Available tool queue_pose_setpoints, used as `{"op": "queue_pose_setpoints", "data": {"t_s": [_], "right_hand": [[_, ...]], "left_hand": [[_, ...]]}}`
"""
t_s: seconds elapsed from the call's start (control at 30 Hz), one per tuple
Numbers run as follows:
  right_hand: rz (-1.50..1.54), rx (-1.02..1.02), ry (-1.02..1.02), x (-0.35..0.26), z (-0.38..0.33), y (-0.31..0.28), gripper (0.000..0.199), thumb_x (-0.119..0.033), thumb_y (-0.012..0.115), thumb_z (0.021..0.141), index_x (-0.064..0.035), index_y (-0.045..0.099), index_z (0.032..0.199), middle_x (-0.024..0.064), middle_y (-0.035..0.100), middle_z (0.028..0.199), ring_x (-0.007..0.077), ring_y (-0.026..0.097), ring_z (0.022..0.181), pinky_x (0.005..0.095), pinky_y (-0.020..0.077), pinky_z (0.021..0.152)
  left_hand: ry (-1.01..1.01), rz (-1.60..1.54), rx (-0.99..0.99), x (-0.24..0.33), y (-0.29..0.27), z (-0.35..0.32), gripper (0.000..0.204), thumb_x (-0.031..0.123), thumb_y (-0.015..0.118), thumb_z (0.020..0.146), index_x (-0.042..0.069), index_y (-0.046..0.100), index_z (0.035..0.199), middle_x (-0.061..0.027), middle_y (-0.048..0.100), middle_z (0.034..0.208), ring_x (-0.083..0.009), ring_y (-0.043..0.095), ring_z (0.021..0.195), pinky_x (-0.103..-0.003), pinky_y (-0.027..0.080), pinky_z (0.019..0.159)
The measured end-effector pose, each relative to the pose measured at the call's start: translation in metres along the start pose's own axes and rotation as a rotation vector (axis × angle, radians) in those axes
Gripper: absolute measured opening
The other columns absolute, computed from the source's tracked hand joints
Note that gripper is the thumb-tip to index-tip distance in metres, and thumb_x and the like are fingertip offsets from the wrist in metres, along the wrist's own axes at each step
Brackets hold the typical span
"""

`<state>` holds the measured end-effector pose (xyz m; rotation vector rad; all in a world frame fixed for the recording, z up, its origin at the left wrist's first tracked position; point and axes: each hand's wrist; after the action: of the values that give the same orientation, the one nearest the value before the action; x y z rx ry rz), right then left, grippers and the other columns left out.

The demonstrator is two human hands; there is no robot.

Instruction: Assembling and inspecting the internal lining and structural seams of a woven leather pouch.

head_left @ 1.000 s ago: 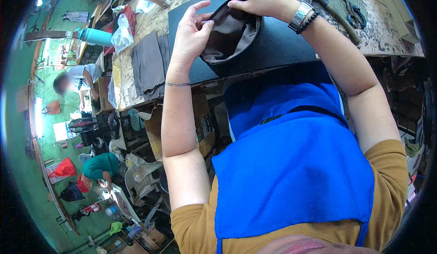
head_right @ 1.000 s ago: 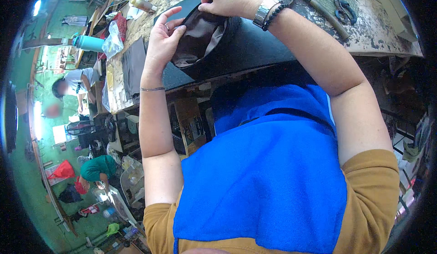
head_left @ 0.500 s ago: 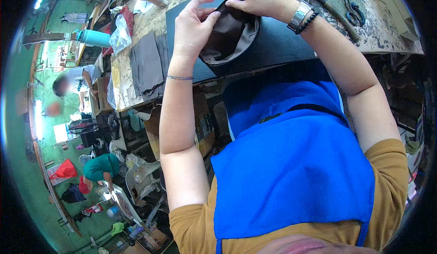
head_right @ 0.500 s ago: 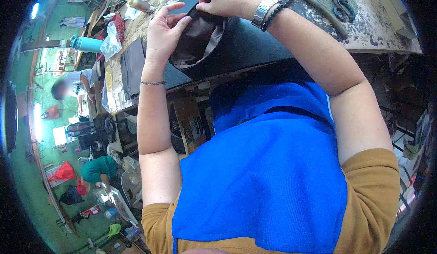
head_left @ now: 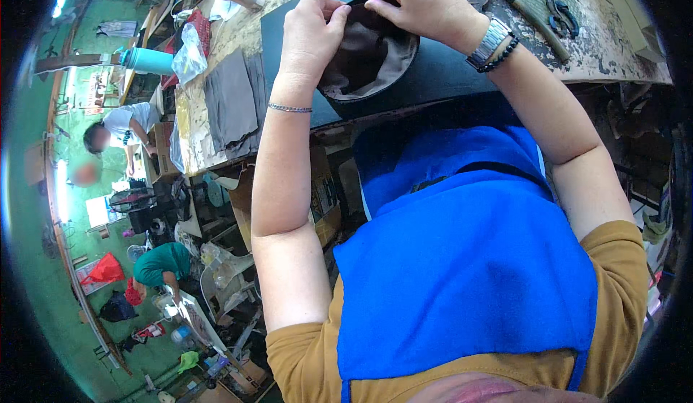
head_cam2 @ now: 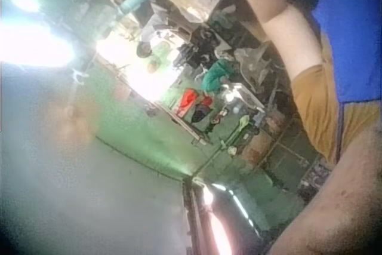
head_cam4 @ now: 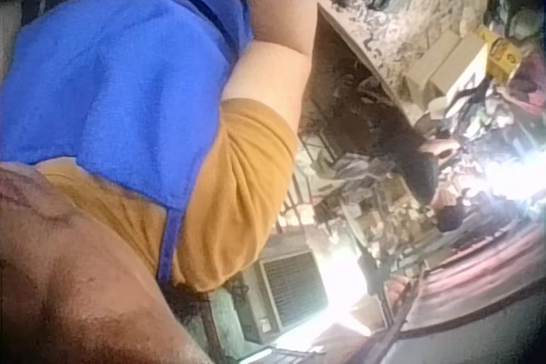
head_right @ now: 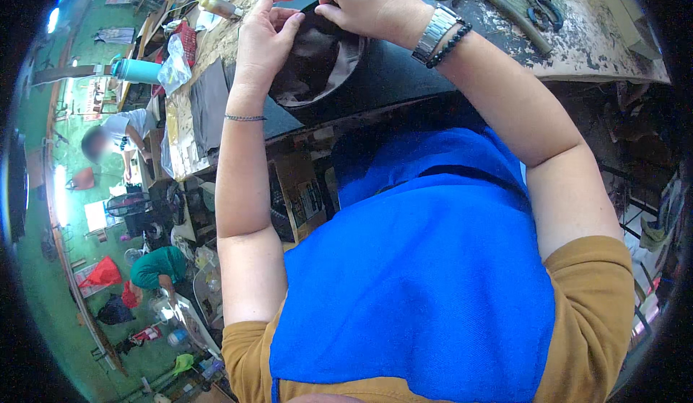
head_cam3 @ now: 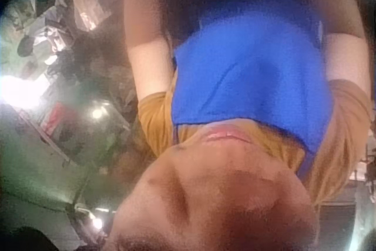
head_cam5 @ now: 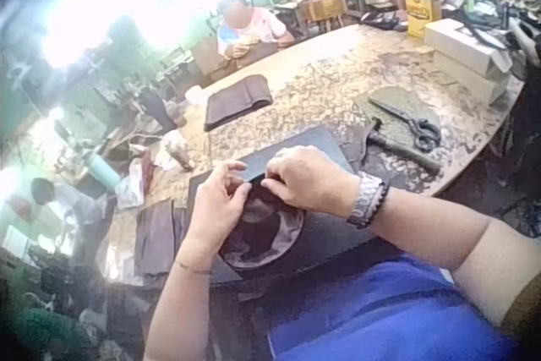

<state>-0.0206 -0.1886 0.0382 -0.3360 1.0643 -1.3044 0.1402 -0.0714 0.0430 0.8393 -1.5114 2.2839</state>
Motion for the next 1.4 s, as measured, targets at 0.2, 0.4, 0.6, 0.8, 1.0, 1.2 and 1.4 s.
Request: {"op": "queue_pose_setpoints", "data": {"t_s": [0.2,0.4,0.6,0.8,1.0,1.2,1.4], "right_hand": [[0.057,0.01,0.092,0.006,0.001,-0.004,0.02,-0.02,0.063,0.079,-0.0004,0.067,0.078,0.0222,0.064,0.075,0.0369,0.065,0.075,0.0424,0.0513,0.068],[0.035,0.027,0.071,0.009,0.004,-0.002,0.019,-0.019,0.062,0.078,-0.0005,0.067,0.078,0.0219,0.063,0.074,0.0369,0.065,0.073,0.0421,0.0514,0.067],[0.051,0.019,0.087,0.009,0.003,-0.001,0.018,-0.018,0.062,0.078,-0.001,0.067,0.077,0.0212,0.064,0.074,0.0364,0.065,0.074,0.0419,0.0514,0.068],[0.126,0.009,-0.02,0.008,-0.005,-0.008,0.017,-0.015,0.065,0.079,-0.001,0.066,0.088,0.0189,0.066,0.081,0.0348,0.065,0.08,0.0402,0.0521,0.073],[0.303,0.028,0.126,0.003,-0.02,-0.025,0.025,-0.01,0.066,0.081,0.0024,0.059,0.101,0.0197,0.068,0.084,0.0314,0.068,0.081,0.0372,0.0534,0.075],[0.264,-0.002,0.133,0.011,-0.018,-0.024,0.019,-0.013,0.066,0.081,0.0013,0.065,0.094,0.0188,0.068,0.084,0.0295,0.068,0.079,0.0353,0.0534,0.072],[0.251,0.012,0.059,0.016,-0.018,-0.023,0.018,-0.013,0.067,0.08,-0.002,0.064,0.094,0.0173,0.068,0.085,0.0292,0.068,0.081,0.0357,0.0528,0.072]], "left_hand": [[0.008,-0.061,-0.066,0.005,-0.002,-0.001,0.029,0.008,0.064,0.087,0.006,0.058,0.115,-0.0066,0.069,0.094,-0.0088,0.063,0.082,-0.024,0.05,0.075],[0.059,-0.107,-0.077,0.011,0.002,0.005,0.03,0.01,0.065,0.086,0.007,0.058,0.115,-0.0075,0.069,0.097,-0.0099,0.064,0.084,-0.024,0.051,0.078],[0.072,-0.145,-0.078,0.008,0.007,0.01,0.03,0.013,0.07,0.084,0.006,0.059,0.111,-0.0082,0.07,0.092,-0.0125,0.066,0.083,-0.026,0.052,0.076],[0.077,0.054,-0.032,0.019,0.009,0.008,0.025,0.011,0.068,0.083,0.01,0.06,0.106,-0.0092,0.069,0.089,-0.015,0.067,0.075,-0.028,0.053,0.068],[0.156,0.11,0.025,0.015,0.014,0.0,0.018,0.009,0.064,0.085,0.011,0.062,0.102,-0.0101,0.068,0.09,-0.0189,0.067,0.073,-0.031,0.052,0.067],[0.287,0.268,0.045,0.021,0.016,-0.005,0.017,0.009,0.062,0.086,0.014,0.068,0.101,-0.0072,0.065,0.092,-0.0229,0.066,0.08,-0.032,0.051,0.073],[0.236,0.225,-0.011,0.017,0.014,-0.006,0.02,0.011,0.059,0.087,0.02,0.072,0.098,-0.0045,0.063,0.093,-0.0239,0.064,0.088,-0.033,0.05,0.078]]}}
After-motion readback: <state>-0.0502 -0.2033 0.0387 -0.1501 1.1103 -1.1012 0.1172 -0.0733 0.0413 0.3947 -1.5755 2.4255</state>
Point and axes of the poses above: each hand's wrist, its own z-axis towards the middle knuckle, its own y-axis out of the palm, x = y × z
